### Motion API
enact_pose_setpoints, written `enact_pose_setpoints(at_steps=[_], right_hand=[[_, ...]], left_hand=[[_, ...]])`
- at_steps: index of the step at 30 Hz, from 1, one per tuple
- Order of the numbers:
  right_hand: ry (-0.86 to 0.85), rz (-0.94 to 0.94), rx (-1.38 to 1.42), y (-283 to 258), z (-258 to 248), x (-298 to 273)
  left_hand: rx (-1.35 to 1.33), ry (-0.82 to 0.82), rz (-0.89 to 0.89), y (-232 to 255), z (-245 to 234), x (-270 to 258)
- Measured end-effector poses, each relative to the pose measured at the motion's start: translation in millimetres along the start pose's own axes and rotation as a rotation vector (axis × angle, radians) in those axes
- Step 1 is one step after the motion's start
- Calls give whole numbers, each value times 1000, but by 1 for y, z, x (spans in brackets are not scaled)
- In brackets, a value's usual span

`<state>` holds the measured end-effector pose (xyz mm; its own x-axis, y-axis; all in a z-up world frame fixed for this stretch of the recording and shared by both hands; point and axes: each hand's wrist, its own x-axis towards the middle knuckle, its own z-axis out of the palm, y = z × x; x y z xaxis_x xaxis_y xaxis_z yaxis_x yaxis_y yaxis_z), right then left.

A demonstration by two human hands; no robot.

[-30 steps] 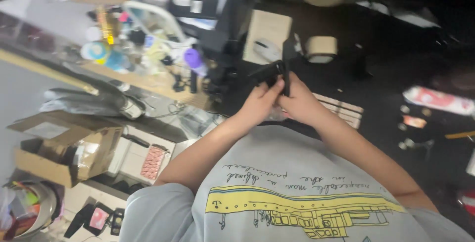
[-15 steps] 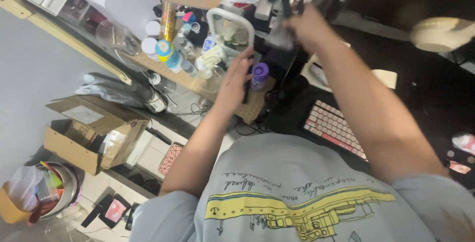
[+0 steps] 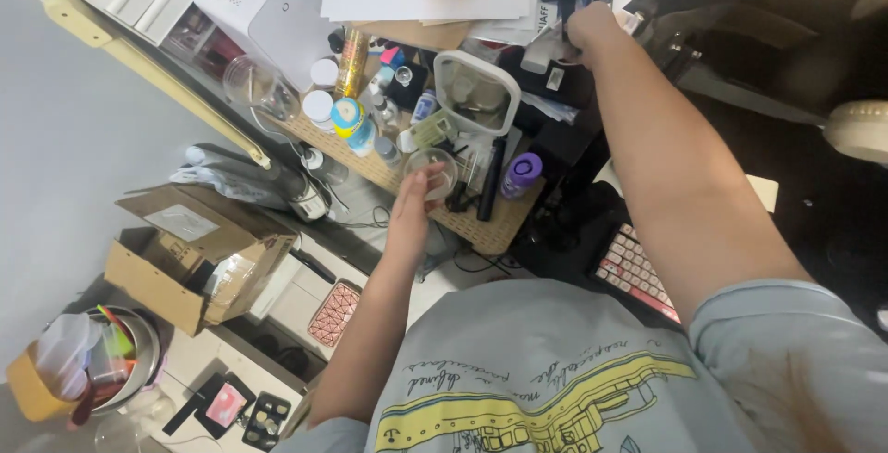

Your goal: Organizing various objects and electronics on a cluttered desk.

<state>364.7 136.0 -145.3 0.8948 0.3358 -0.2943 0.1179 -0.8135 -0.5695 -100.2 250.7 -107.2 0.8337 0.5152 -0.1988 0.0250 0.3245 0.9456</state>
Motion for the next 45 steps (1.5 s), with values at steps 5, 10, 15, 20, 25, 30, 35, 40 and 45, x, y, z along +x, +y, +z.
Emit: enact_pose_setpoints(at_steps=[5,10,15,20,25,30,35,40,45], right_hand=[[162,-55,-275,0,10,3],[-41,-185,-899,-50,-14,-68],[-5,-213,-621,-11,-2,-44],[261,-116,-17,-31,-34,-111],[395,-478,59,-16,-60,-207],[405,-753,168,-6,-112,-365],[493,-918,3,45,-118,-434],[595,-281,-101,175,-109,-423],[626,30,1553,326,-40,-433]], left_hand=[[52,-4,9,15,11,0],[76,-60,18,17,21,6],[113,-74,22,24,33,11],[204,-116,91,31,57,8],[232,-238,225,22,85,10],[-337,-478,176,31,154,1],[-528,-638,-303,57,247,-24],[-606,-967,-689,55,325,-45],[-215,-1404,-428,15,383,-78]])
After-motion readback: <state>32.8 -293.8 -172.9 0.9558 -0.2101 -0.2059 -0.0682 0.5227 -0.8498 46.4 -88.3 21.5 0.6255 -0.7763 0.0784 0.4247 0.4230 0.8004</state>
